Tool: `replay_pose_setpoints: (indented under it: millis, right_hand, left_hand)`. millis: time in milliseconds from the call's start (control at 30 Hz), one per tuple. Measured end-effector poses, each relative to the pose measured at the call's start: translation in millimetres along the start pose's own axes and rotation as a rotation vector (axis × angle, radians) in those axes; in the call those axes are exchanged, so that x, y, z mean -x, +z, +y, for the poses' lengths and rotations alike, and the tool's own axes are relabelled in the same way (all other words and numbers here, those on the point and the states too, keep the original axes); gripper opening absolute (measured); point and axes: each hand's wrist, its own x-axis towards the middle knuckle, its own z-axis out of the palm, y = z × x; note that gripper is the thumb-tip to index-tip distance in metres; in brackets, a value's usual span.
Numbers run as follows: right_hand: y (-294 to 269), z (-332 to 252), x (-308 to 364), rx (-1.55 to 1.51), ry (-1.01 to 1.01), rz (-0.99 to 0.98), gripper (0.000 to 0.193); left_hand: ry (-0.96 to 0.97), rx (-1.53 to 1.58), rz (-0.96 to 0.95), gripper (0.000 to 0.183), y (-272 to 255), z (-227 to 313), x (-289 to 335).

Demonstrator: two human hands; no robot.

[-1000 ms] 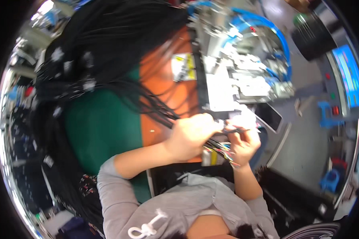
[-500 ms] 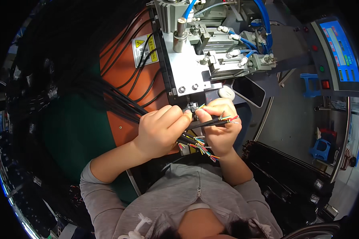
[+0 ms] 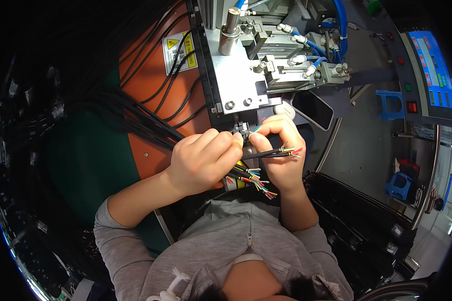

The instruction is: The person inserts individual wires into a crimping machine and secures them with connectors. They handle bundles of black cables, separating them to feed into the machine one by one. The person repeatedly places wires into the machine's slot and operates the mechanism to attach the connectors.

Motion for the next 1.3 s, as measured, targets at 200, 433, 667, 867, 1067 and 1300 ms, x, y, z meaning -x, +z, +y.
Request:
replay_pose_setpoints:
  millis: [200,433,667,867,1067,1300]
  right_hand:
    - [-17.3,15.3,4.4,-0.464,0.396,-0.197,0.011]
    - [-2.8,24.6,1.9,0.118,0.056,-0.071,0.006]
    - [3.9,26.4,2.6,0.198,0.108,-0.099,0.007]
    - [9.1,35.1,4.1,0.176,-0.031,-0.012,0.006]
    - [13.7,45.0,11.0,-0.086,0.223,-0.008,0.004]
    - [19.1,49.1,14.7,-0.529,0.663,-0.013,0.011]
  left_hand:
    - [-0.023,0.048,-0.054,0.038,1.0,-0.4,6.4]
    - [-0.082,-0.133,-0.124,0.026,8.6,7.8,2.4]
    - [-0.16,-0.213,-0.197,0.03,9.3,13.5,-0.1]
    - [-0.148,-0.231,-0.207,0.029,9.3,13.1,-2.1]
    - [-0.145,-0.156,-0.169,0.026,11.0,7.5,-2.1]
    - [-0.159,-0.127,-0.141,0.026,9.5,-0.5,-4.6]
